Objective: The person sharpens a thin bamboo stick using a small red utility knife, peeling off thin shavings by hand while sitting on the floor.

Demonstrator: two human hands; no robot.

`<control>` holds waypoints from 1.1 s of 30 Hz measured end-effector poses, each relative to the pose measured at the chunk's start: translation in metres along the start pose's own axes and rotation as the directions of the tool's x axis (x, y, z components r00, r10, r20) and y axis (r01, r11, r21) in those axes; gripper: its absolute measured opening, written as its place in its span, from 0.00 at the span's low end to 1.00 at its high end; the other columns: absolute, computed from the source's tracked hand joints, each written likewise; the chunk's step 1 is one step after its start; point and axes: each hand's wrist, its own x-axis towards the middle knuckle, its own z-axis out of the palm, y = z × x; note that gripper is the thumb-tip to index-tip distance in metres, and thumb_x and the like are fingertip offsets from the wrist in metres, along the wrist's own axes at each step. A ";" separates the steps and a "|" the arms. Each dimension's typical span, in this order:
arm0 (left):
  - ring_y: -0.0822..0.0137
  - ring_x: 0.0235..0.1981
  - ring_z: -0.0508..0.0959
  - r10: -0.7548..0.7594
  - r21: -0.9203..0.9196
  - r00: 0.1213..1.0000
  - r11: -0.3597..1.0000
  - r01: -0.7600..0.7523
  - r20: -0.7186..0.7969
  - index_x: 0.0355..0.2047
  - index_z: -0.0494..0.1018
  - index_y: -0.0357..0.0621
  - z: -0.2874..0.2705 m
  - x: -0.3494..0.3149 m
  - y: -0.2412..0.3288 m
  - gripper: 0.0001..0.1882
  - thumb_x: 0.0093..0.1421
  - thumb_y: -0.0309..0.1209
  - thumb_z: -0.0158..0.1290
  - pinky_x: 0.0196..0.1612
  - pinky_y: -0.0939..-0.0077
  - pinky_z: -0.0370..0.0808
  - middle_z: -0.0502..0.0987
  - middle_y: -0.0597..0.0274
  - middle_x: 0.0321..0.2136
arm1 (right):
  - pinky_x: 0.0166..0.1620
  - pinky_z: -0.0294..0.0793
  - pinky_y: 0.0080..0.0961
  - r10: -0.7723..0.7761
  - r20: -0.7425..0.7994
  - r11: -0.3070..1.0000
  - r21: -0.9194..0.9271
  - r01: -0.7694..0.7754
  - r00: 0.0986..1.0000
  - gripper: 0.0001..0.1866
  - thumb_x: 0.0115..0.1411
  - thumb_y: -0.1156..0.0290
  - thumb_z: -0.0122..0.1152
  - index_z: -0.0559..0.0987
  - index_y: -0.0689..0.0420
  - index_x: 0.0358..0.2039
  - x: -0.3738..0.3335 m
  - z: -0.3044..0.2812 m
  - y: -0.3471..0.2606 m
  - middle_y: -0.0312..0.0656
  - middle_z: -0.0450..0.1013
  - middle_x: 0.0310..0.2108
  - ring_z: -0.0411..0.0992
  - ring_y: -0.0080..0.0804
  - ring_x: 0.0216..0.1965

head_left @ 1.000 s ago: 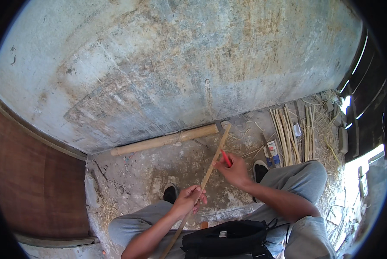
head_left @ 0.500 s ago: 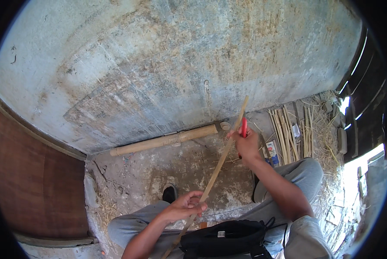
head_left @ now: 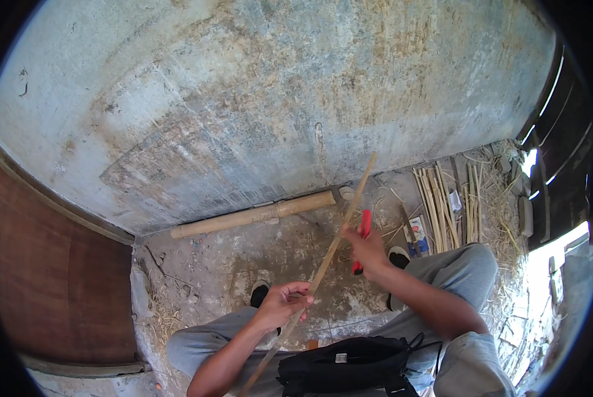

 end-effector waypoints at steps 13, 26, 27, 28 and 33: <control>0.73 0.29 0.78 -0.019 0.005 0.998 1.000 0.019 0.067 0.53 0.70 0.34 0.004 -0.004 -0.007 0.16 0.69 0.31 0.52 0.30 0.77 0.76 0.79 0.56 0.40 | 0.22 0.62 0.20 -0.277 0.126 0.957 -0.047 0.285 0.953 0.19 0.59 0.80 0.64 0.60 0.51 0.24 0.029 -0.005 0.003 0.48 0.80 0.31 0.71 0.22 0.26; 0.76 0.20 0.74 -0.045 0.044 0.998 0.998 0.042 0.054 0.43 0.74 0.33 0.011 -0.017 -0.005 0.10 0.66 0.28 0.57 0.23 0.80 0.72 0.77 0.63 0.29 | 0.19 0.60 0.18 -0.151 0.174 0.978 0.172 0.121 0.973 0.16 0.65 0.79 0.53 0.59 0.48 0.26 0.024 -0.010 -0.035 0.50 0.81 0.41 0.57 0.15 0.16; 0.77 0.20 0.73 -0.027 0.036 0.998 0.999 0.025 0.052 0.43 0.73 0.34 0.011 -0.019 -0.006 0.11 0.66 0.29 0.58 0.22 0.80 0.71 0.76 0.63 0.29 | 0.19 0.60 0.18 -0.152 0.172 0.977 0.173 0.122 0.973 0.16 0.65 0.79 0.53 0.59 0.48 0.26 0.025 -0.011 -0.036 0.50 0.81 0.41 0.57 0.15 0.16; 0.78 0.19 0.73 -0.010 0.028 0.999 1.000 0.008 0.050 0.42 0.73 0.34 0.011 -0.020 -0.006 0.12 0.66 0.31 0.58 0.21 0.80 0.70 0.76 0.63 0.28 | 0.19 0.61 0.18 -0.150 0.196 0.978 0.170 0.117 0.969 0.16 0.65 0.80 0.53 0.59 0.48 0.26 0.025 -0.011 -0.036 0.50 0.81 0.42 0.57 0.15 0.16; 0.77 0.19 0.73 0.025 0.062 0.998 0.998 -0.029 0.062 0.44 0.73 0.34 0.007 -0.021 -0.008 0.12 0.68 0.32 0.54 0.21 0.80 0.71 0.76 0.63 0.29 | 0.20 0.62 0.18 -0.161 0.218 0.980 0.153 0.129 0.963 0.16 0.65 0.80 0.53 0.59 0.48 0.27 0.026 -0.011 -0.036 0.50 0.81 0.44 0.57 0.15 0.16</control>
